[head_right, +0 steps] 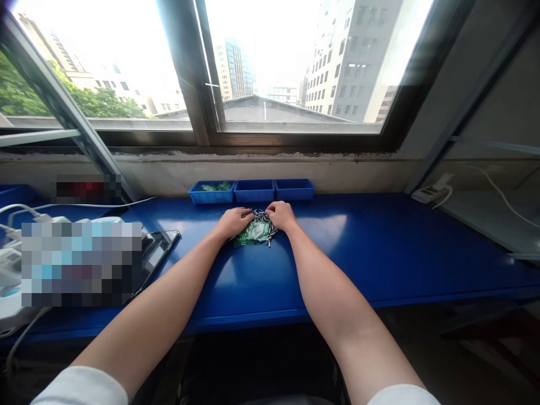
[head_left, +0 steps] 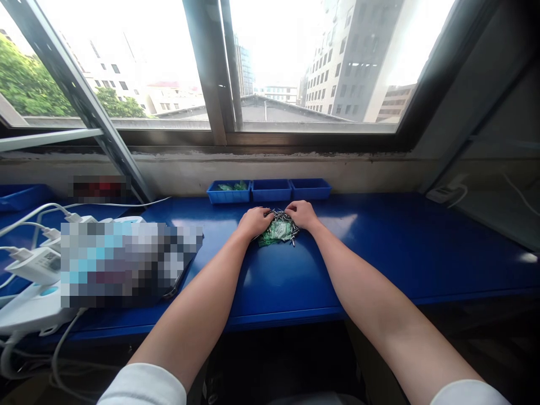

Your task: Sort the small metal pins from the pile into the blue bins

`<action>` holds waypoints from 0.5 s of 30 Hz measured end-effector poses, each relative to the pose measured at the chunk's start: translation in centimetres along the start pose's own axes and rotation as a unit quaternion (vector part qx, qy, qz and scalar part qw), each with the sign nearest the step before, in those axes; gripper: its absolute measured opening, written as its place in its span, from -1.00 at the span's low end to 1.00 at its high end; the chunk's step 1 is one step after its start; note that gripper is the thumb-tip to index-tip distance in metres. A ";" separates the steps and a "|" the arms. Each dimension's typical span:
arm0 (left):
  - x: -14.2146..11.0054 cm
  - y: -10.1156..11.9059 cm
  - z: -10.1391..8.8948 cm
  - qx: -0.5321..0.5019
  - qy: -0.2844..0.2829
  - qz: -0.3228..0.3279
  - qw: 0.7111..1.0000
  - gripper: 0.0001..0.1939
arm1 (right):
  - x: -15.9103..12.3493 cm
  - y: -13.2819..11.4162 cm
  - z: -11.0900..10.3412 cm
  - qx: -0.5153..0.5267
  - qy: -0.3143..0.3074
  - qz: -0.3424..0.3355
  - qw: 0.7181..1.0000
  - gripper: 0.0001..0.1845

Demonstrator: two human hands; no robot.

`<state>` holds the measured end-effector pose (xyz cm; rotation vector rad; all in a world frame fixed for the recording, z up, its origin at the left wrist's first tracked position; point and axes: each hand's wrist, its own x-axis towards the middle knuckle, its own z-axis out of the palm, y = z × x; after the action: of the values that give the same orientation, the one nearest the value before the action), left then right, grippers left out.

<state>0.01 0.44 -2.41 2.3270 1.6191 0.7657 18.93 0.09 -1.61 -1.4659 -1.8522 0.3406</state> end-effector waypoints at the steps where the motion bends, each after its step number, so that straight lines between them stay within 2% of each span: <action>1: 0.0 0.0 0.0 0.003 0.003 -0.002 1.000 -0.59 | 0.0 0.0 0.0 0.006 0.007 -0.004 1.000 -0.87; 5: -0.2 0.8 -0.5 0.000 0.052 0.012 0.999 -0.58 | -0.1 -0.4 0.1 0.056 0.040 -0.021 0.997 -0.83; 9: -0.9 2.2 -1.3 -0.014 0.124 0.066 0.990 -0.64 | -0.5 -1.3 0.1 0.104 0.028 -0.039 0.993 -0.79; 12: -1.3 3.0 -1.6 -0.023 0.115 0.101 0.988 -0.76 | -0.7 -2.0 0.2 0.122 0.013 -0.045 0.991 -0.79; 15: -1.3 3.3 -1.7 -0.029 0.108 0.105 0.988 -0.79 | -0.8 -2.4 0.3 0.132 0.015 -0.040 0.990 -0.80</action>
<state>1.46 -2.22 0.06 2.4726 1.4204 1.1288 17.06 -1.30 -0.70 -1.2081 -1.7615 0.5003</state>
